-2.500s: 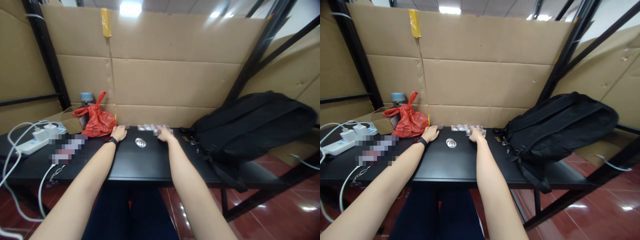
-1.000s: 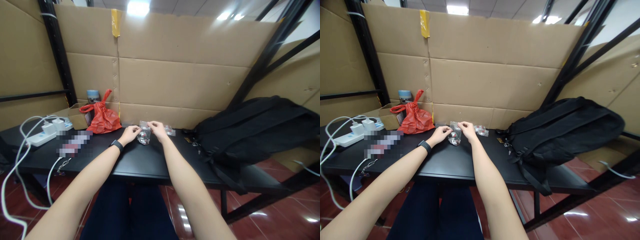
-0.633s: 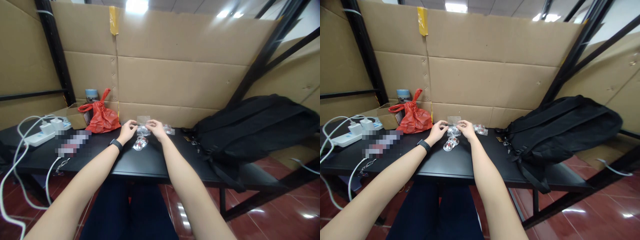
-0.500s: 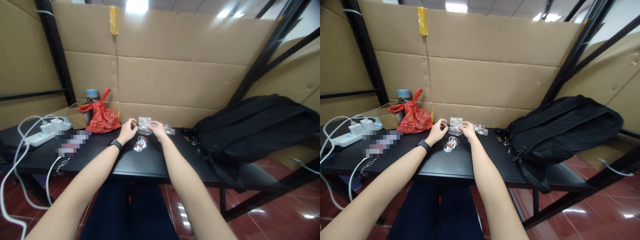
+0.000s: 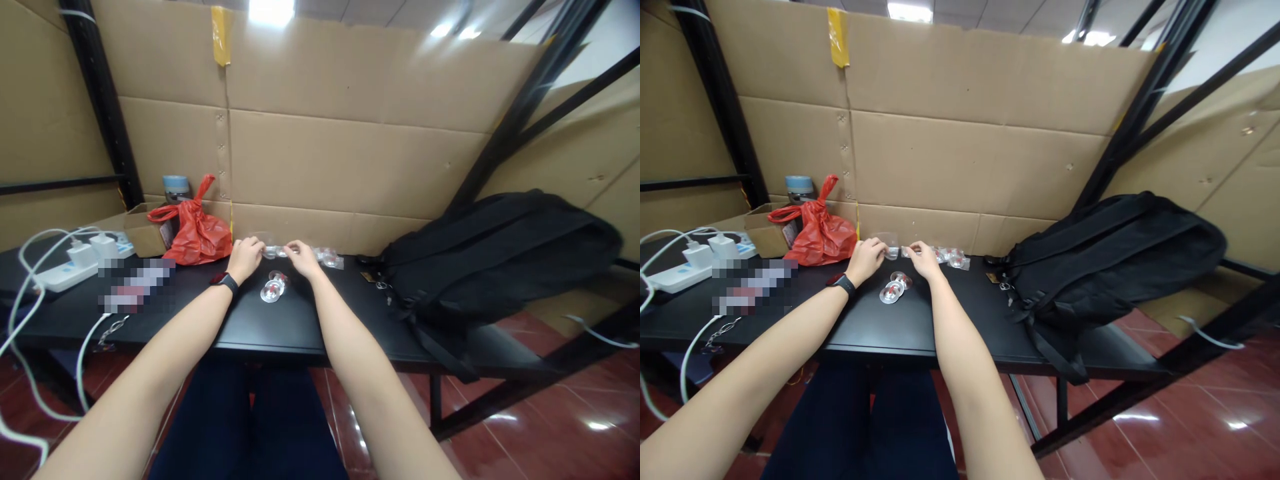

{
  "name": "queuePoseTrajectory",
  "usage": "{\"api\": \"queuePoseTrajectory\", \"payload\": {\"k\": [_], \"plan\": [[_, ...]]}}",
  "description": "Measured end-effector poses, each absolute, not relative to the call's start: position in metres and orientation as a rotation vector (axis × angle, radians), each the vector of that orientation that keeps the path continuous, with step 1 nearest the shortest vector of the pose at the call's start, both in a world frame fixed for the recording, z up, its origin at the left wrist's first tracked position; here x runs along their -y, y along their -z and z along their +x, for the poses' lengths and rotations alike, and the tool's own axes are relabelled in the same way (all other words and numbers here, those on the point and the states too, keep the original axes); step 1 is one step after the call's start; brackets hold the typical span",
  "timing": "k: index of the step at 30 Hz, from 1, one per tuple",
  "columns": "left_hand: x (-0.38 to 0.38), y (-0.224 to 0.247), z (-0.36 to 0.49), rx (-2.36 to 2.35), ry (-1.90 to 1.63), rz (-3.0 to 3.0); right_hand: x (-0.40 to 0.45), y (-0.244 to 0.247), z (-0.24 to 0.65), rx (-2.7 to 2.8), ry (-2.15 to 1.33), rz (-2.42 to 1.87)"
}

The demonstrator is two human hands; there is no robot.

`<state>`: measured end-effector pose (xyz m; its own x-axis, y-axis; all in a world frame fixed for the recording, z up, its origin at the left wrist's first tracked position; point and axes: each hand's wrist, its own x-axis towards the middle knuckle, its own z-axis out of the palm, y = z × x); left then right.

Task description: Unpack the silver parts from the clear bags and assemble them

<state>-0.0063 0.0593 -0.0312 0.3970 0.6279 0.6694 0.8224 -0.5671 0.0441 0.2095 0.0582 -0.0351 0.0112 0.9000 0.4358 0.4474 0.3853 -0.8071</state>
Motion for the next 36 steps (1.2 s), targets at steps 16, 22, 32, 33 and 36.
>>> {"api": "queuePoseTrajectory", "payload": {"k": [16, 22, 32, 33, 36], "plan": [[-0.120, 0.051, -0.027, 1.716, 0.374, -2.348, -0.067, 0.042, 0.234, 2.000, 0.038, -1.780], [-0.118, 0.055, -0.026, 1.780, 0.369, -2.306, -0.086, 0.048, 0.229, 2.035, 0.097, -1.883], [-0.111, 0.053, -0.023, 1.805, 0.404, -2.325, -0.097, 0.039, 0.236, 2.131, 0.051, -1.885], [-0.110, 0.054, -0.024, 1.807, 0.423, -2.320, -0.095, 0.037, 0.235, 2.139, 0.038, -1.894], [-0.111, 0.056, -0.024, 1.783, 0.472, -2.320, -0.090, 0.031, 0.231, 2.156, 0.004, -1.941]]}}
